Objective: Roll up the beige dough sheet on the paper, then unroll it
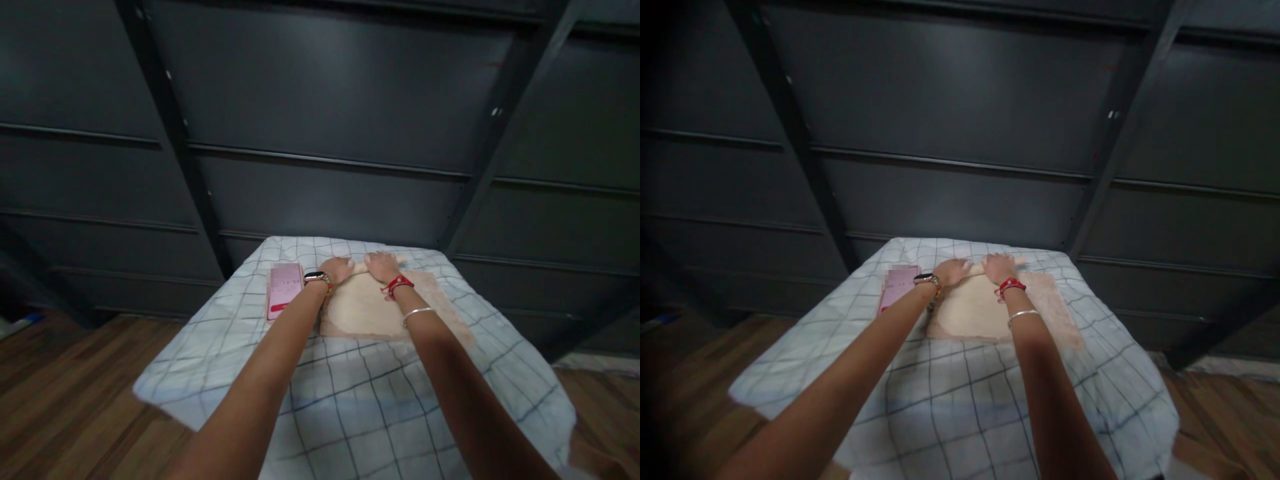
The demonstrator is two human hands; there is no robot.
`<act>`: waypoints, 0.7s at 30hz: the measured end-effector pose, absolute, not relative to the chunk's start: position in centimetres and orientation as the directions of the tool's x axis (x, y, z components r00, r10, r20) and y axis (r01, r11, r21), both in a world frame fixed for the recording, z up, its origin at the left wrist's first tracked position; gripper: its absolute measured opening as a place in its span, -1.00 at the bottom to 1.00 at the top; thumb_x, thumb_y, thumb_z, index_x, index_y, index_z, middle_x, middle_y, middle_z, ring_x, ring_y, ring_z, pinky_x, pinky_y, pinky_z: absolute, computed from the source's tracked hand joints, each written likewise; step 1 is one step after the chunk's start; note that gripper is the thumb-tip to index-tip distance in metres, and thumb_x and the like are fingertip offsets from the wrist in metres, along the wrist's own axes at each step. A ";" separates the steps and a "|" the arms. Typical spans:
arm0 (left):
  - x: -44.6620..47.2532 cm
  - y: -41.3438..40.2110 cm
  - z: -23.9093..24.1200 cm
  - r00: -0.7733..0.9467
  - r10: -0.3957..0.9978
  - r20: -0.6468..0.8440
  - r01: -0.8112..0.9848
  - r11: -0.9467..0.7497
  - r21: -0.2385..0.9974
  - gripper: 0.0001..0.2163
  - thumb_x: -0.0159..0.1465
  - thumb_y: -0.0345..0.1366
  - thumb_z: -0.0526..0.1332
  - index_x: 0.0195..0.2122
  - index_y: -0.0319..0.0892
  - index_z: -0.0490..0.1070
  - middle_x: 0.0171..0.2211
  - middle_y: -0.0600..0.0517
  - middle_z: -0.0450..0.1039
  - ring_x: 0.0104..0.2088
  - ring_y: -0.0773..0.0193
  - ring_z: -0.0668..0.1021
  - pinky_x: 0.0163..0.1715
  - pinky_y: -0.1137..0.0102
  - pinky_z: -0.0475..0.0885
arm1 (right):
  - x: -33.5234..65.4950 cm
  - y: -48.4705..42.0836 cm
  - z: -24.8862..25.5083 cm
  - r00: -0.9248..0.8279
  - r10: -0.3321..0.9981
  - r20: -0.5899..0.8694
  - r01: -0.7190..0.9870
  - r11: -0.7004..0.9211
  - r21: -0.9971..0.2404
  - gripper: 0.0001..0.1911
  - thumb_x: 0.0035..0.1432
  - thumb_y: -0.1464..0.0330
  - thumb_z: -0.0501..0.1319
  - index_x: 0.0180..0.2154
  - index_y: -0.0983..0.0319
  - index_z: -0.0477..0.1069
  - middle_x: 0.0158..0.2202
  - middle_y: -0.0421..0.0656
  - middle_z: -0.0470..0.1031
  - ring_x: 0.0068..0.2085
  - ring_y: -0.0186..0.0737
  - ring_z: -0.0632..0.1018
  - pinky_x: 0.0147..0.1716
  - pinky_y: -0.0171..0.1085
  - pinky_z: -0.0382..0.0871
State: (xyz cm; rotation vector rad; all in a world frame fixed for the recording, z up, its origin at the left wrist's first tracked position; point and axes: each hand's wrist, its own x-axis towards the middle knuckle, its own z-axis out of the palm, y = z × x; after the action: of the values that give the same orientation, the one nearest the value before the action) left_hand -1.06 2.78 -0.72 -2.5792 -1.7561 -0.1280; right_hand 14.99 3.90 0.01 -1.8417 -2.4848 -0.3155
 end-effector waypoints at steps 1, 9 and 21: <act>-1.0 2.2 -0.6 0.352 0.932 0.085 0.933 -0.357 0.052 -0.56 0.41 -0.22 -0.23 -0.04 -0.21 0.41 -0.03 -0.12 0.49 -0.03 0.15 0.52 -0.11 0.36 0.35 | 15.1 3.4 -0.1 -0.291 0.941 0.171 0.953 0.270 0.137 -0.55 0.39 0.30 -0.19 -0.03 0.31 0.40 0.03 0.07 0.43 0.04 -0.05 0.42 0.01 -0.05 0.23; 0.0 -2.1 -0.3 0.340 0.927 0.157 0.924 -0.361 0.128 -0.58 0.37 -0.08 -0.12 0.08 -0.14 0.34 0.01 -0.10 0.47 -0.01 0.08 0.50 -0.07 0.28 0.34 | 16.7 -1.2 -2.3 -0.262 0.888 0.377 0.965 0.241 0.105 -0.61 0.35 0.28 -0.13 -0.08 0.31 0.38 -0.06 0.04 0.46 0.00 -0.05 0.38 0.05 -0.09 0.07; -0.2 -1.8 -1.2 0.435 0.864 0.255 0.882 -0.466 0.074 -0.61 0.34 -0.11 -0.07 0.04 -0.12 0.38 -0.01 -0.07 0.47 0.01 0.11 0.46 -0.02 0.26 0.30 | 17.3 -5.5 -1.1 -0.300 0.909 0.288 0.954 0.278 0.115 -0.52 0.30 0.15 0.00 0.06 0.38 0.28 0.00 0.13 0.39 0.01 0.02 0.37 -0.02 -0.10 0.15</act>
State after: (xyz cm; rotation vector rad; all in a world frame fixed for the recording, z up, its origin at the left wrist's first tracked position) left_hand -0.16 -1.75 -1.22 -2.6012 -1.5848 -0.3978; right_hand 17.30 -5.46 -1.08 -1.7490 -2.3741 -0.3979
